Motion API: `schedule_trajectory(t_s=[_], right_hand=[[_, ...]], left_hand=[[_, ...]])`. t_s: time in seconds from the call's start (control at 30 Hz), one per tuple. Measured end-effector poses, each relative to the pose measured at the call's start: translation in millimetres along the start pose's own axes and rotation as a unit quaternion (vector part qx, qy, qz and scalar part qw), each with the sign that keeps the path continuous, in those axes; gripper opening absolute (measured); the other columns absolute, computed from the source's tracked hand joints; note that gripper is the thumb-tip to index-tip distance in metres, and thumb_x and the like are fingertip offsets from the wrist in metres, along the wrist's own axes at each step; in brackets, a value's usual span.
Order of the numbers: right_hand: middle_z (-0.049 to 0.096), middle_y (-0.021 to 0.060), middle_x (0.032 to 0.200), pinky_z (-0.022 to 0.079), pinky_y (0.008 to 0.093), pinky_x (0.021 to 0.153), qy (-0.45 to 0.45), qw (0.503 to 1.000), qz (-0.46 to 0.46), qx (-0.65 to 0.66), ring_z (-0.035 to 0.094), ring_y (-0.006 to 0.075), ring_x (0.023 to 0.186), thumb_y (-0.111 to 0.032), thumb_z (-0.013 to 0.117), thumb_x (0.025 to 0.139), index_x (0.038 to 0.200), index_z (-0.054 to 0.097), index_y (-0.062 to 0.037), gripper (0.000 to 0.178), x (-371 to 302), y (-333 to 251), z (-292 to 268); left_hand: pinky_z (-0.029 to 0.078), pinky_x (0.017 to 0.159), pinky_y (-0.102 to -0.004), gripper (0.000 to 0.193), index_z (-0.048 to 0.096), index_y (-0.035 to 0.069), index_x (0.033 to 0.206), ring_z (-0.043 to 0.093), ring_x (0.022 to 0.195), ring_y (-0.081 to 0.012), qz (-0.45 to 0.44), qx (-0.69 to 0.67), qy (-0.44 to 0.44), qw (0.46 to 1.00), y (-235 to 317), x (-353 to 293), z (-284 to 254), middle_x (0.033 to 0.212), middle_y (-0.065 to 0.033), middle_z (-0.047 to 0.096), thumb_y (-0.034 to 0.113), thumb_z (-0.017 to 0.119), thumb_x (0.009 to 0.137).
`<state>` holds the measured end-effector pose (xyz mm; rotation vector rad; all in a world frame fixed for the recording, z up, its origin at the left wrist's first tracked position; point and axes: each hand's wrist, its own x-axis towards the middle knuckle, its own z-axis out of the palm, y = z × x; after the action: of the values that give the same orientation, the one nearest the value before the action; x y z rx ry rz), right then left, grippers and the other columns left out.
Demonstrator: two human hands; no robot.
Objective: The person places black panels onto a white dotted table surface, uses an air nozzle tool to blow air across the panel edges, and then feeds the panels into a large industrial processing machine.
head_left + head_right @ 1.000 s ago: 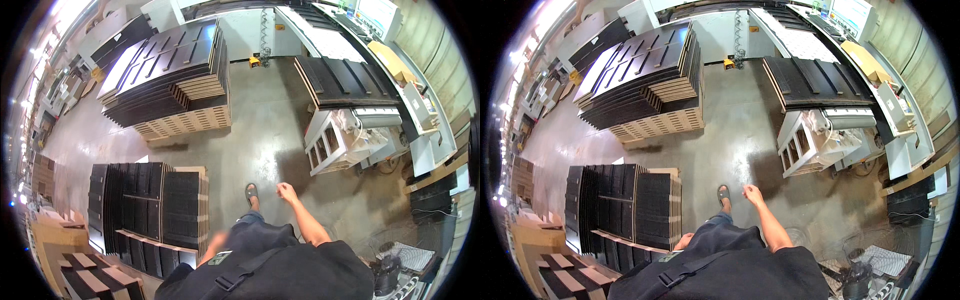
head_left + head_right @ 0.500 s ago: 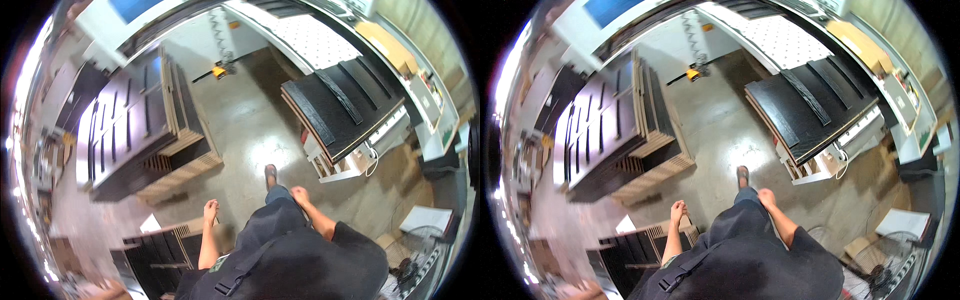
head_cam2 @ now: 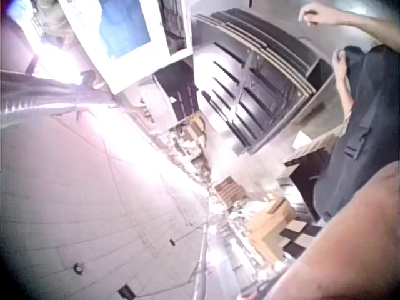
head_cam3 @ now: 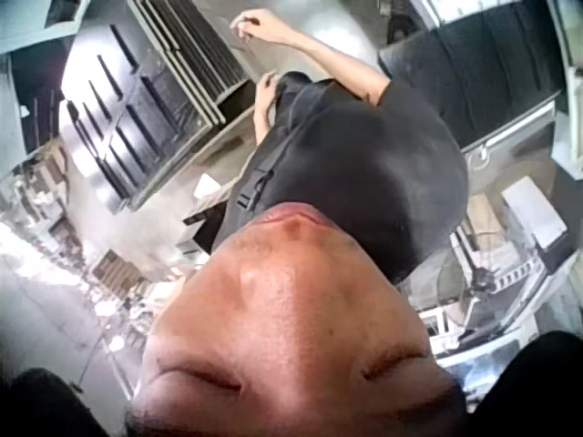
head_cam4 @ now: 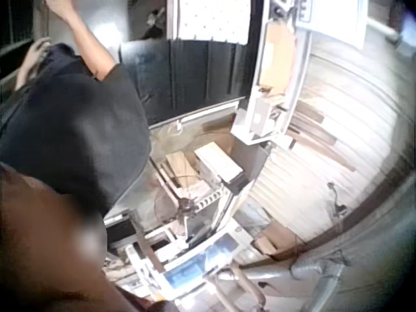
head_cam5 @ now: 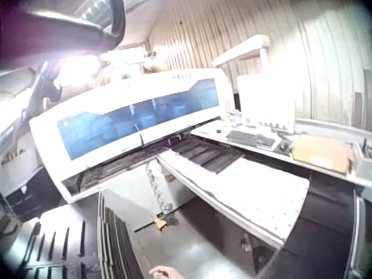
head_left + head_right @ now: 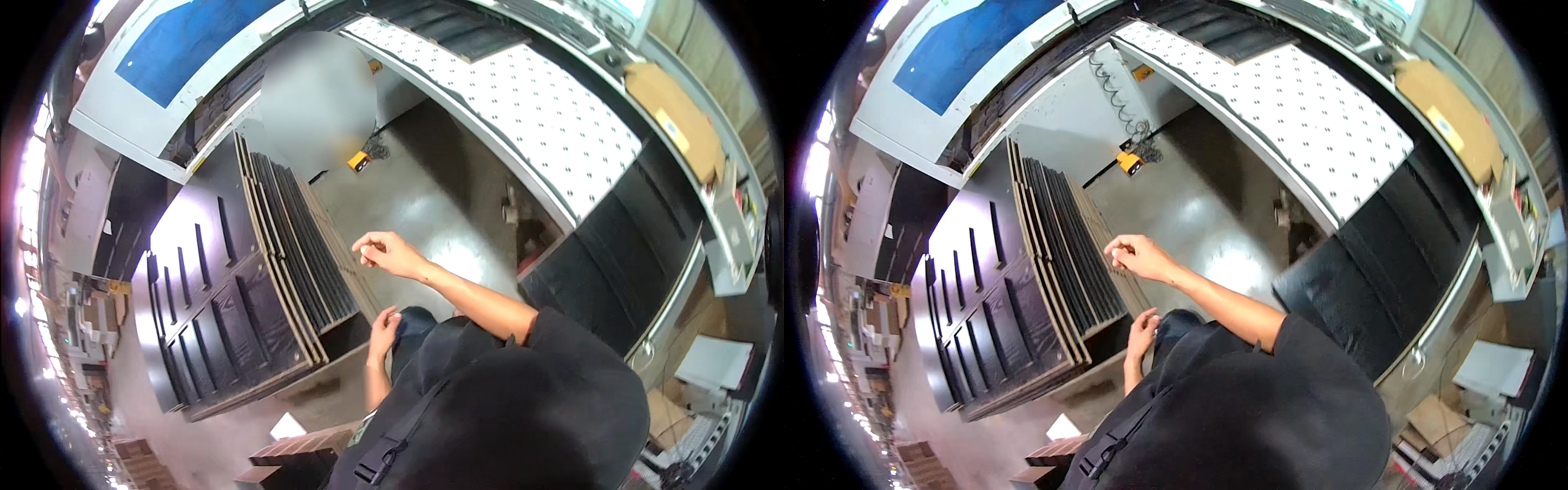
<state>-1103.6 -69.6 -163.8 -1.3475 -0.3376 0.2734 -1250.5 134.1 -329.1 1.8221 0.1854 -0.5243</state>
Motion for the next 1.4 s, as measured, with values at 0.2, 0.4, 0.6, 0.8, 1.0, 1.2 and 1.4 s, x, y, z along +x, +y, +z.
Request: schedule_trajectory(t_s=[0.2,0.4,0.6,0.8,1.0,1.2,1.4], right_hand=[[0.067,0.0054,0.101,0.054,0.0266,0.077,0.121,0.95,-0.288,0.019,0.064,0.0087,0.083,-0.004,0.061,0.102,0.118,0.071,-0.0004,0.019,100.7,-180.4,-58.0],[0.066,0.0151,0.121,0.056,0.0337,0.088,0.194,0.711,-0.645,-0.205,0.066,0.0204,0.103,-0.016,0.068,0.098,0.144,0.049,0.0011,0.052,138.5,-333.7,-107.9],[0.067,0.0152,0.12,0.055,0.0342,0.088,0.213,0.593,-0.71,-0.315,0.066,0.0211,0.103,-0.017,0.067,0.099,0.138,0.053,0.0013,0.046,184.0,-356.8,-155.2],[0.068,0.0154,0.119,0.055,0.0347,0.088,0.245,0.547,-0.713,-0.364,0.067,0.0218,0.104,-0.018,0.065,0.099,0.133,0.057,0.0014,0.04,235.0,-357.9,-243.6],[0.07,0.0155,0.118,0.054,0.0351,0.088,0.236,0.524,-0.729,-0.373,0.067,0.0226,0.104,-0.018,0.063,0.1,0.128,0.061,0.0016,0.035,296.0,-369.9,-325.7],[0.071,0.0156,0.117,0.054,0.0356,0.088,0.351,0.498,-0.665,-0.432,0.068,0.0233,0.104,-0.019,0.062,0.101,0.123,0.065,0.0017,0.031,321.4,-369.9,-393.1],[0.072,0.0158,0.116,0.053,0.036,0.088,0.593,0.447,-0.448,-0.498,0.068,0.0241,0.104,-0.02,0.06,0.101,0.118,0.069,0.0019,0.029,337.1,-296.6,-447.8]], left_hand=[[0.053,0.088,-0.0318,0.042,0.061,0.008,0.14,0.067,0.102,-0.0156,0.039,-0.091,0.002,0.995,117.4,117.0,-68.1,0.12,-0.0059,0.074,0.031,0.062,0.106],[0.053,0.09,-0.0314,0.04,0.064,0.006,0.136,0.067,0.098,-0.0158,0.171,-0.078,0.03,0.982,270.4,238.6,-165.3,0.115,-0.0077,0.075,0.03,0.065,0.104],[0.054,0.089,-0.0316,0.038,0.063,0.001,0.134,0.068,0.099,-0.015,0.17,-0.095,0.06,0.979,355.1,349.5,-242.5,0.116,-0.0106,0.074,0.027,0.062,0.107],[0.055,0.085,-0.0312,0.036,0.063,0.0,0.133,0.069,0.095,-0.0162,0.165,-0.042,0.033,0.985,402.8,483.2,-210.3,0.112,-0.0095,0.075,0.025,0.062,0.107],[0.055,0.091,-0.0363,0.043,0.066,0.0,0.132,0.069,0.101,-0.0191,0.158,-0.036,0.037,0.986,462.9,557.2,-173.0,0.113,-0.0108,0.075,0.032,0.068,0.103],[0.047,0.104,-0.0362,0.044,0.062,0.001,0.139,0.06,0.123,-0.0223,0.288,0.106,0.045,0.951,563.8,673.5,-169.1,0.134,-0.0147,0.066,0.025,0.068,0.103],[0.04,0.116,-0.0458,0.062,0.052,0.002,0.149,0.051,0.139,-0.0346,0.549,0.246,0.33,0.727,668.4,805.2,-238.9,0.151,-0.0203,0.054,0.033,0.072,0.1]])
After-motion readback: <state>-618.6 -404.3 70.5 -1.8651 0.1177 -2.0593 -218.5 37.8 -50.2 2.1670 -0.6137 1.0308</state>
